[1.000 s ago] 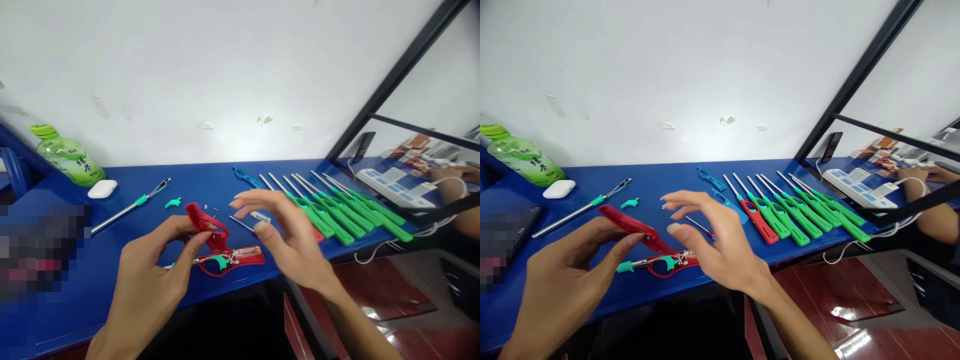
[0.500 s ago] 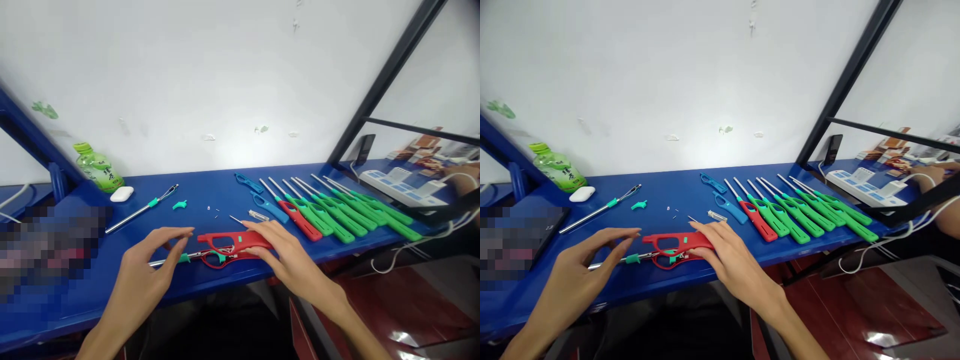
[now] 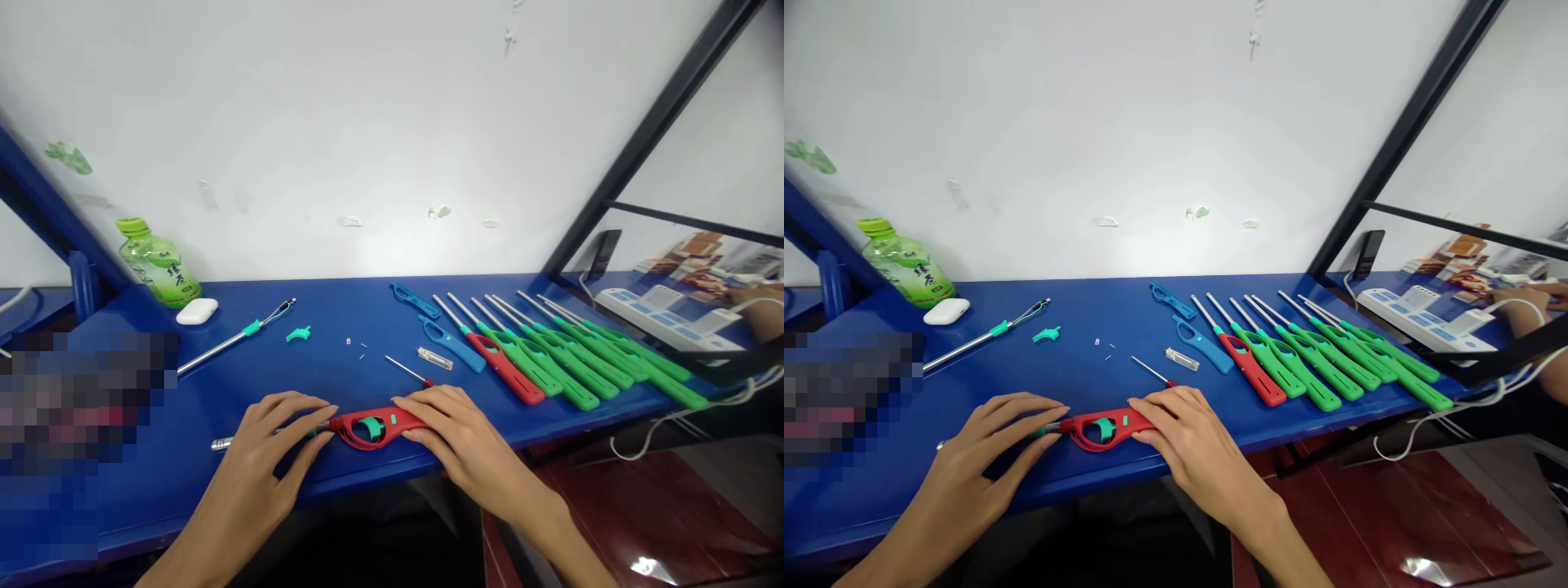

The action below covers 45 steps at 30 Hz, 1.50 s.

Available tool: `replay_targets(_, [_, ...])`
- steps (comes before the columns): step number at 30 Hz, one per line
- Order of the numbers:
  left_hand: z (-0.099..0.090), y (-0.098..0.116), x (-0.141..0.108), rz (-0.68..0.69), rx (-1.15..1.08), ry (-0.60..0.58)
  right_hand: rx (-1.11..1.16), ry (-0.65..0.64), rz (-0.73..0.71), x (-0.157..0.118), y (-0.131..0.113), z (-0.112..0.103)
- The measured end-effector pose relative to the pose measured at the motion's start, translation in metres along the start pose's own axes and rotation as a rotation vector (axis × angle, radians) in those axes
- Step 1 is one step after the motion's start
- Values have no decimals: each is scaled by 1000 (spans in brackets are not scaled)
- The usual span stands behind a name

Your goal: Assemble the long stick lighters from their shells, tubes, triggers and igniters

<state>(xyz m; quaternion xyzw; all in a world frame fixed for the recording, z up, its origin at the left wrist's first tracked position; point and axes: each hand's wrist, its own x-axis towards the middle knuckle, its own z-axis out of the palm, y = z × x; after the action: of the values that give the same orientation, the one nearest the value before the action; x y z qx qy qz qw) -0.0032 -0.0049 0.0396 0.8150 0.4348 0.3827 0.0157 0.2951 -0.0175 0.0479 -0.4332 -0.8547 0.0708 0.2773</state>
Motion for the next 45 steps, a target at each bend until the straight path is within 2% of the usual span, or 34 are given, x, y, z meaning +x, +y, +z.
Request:
replay_targets(7, [3, -5, 4, 80, -17, -22, 6, -24, 17, 4, -4, 1])
replay_targets(25, [10, -6, -3, 67, -24, 18, 50, -49, 76, -1, -4, 11])
replay_targets(32, [10, -4, -1, 88, -7, 14, 50, 11, 56, 0, -2, 15])
replay_targets(39, [11, -5, -2, 105, -13, 47, 37, -5, 64, 0, -2, 15])
replay_targets(45, [9, -4, -4, 93, -27, 29, 18, -10, 50, -1, -4, 15])
